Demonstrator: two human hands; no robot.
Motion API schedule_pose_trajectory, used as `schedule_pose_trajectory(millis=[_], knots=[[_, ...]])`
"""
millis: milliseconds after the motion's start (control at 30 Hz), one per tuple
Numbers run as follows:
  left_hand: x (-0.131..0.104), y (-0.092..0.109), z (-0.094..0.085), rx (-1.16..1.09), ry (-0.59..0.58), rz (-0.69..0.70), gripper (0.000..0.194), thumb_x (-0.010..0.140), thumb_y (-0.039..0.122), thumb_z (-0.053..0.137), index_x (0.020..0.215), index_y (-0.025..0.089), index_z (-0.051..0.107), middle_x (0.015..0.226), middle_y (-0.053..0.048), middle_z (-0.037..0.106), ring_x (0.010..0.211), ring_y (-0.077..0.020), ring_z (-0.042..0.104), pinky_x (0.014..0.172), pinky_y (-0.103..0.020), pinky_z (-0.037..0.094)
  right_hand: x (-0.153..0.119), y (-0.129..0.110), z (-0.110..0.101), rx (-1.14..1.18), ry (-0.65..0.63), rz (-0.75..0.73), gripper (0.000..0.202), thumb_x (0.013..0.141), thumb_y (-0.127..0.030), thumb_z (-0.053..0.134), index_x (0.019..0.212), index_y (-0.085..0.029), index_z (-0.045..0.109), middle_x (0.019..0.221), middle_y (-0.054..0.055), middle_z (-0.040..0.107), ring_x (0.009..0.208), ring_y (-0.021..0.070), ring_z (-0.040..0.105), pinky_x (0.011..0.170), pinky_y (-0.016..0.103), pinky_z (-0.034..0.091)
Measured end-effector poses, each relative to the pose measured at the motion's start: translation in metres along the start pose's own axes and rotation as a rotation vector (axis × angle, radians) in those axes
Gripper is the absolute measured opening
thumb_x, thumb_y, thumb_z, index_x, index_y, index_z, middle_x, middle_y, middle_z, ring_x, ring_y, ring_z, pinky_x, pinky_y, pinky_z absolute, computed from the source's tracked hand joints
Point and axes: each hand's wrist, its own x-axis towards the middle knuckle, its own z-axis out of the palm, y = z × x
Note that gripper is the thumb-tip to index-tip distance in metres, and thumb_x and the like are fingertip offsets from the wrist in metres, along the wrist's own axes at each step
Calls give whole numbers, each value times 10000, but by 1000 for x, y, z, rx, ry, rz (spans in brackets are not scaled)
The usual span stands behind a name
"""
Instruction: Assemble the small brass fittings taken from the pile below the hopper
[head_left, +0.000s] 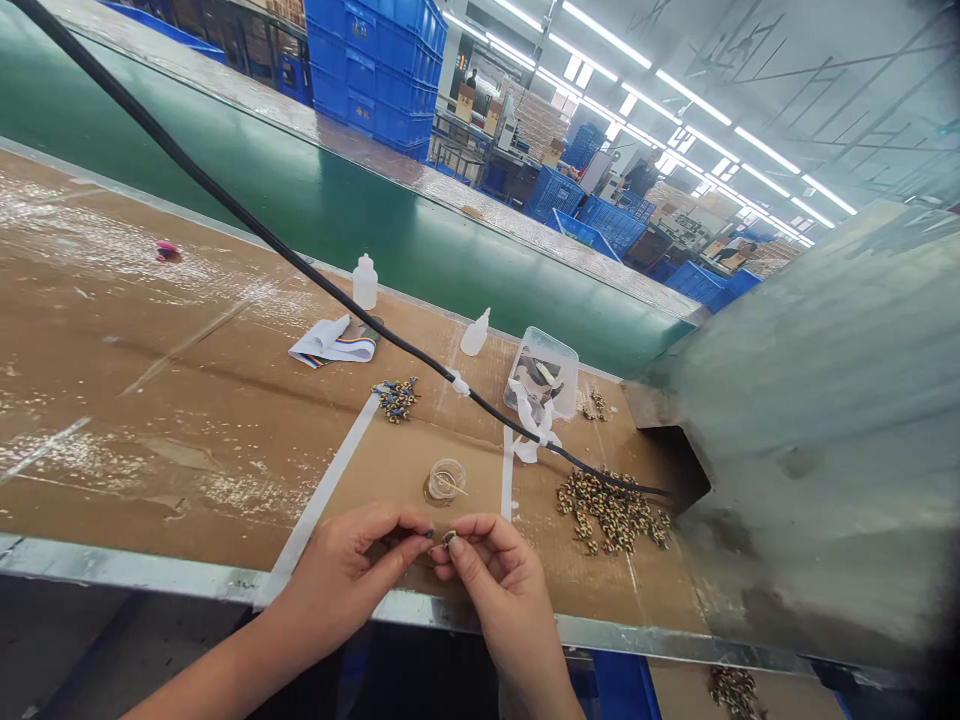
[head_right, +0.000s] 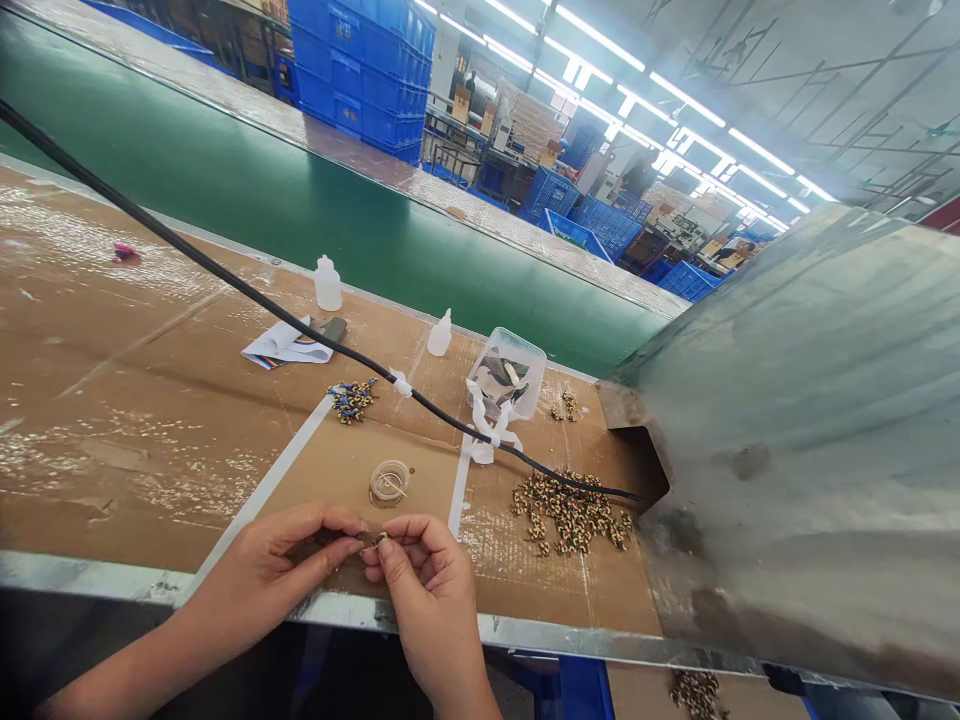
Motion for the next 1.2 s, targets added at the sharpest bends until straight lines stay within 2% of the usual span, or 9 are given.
schedule_pose_trajectory(millis=[233,533,1200], knots=[[-1,0,1,-68,-6,6,138,848,262,543,903,215,660,870,-7,726,797,-140,679,740,-224,541,0,-1,1,-33,-12,-43,224,776,-349,690,909,-169,671,788,35,672,714,117,614,690,236,515],[-1,3,0,-47,-9,40,121,850,240,541,870,217,658,821,13,713,767,-120,666,712,-195,524,0,0,1,2,17,-9,258,746,-357,718,917,-170,670,796,31,676,726,118,624,689,233,526],[0,-2,2,-46,4,68,119,847,232,551,873,239,666,828,25,722,767,-112,670,710,-180,519,-1,2,1,-12,7,-48,206,767,-343,698,862,-165,655,751,29,665,714,125,617,702,250,510]])
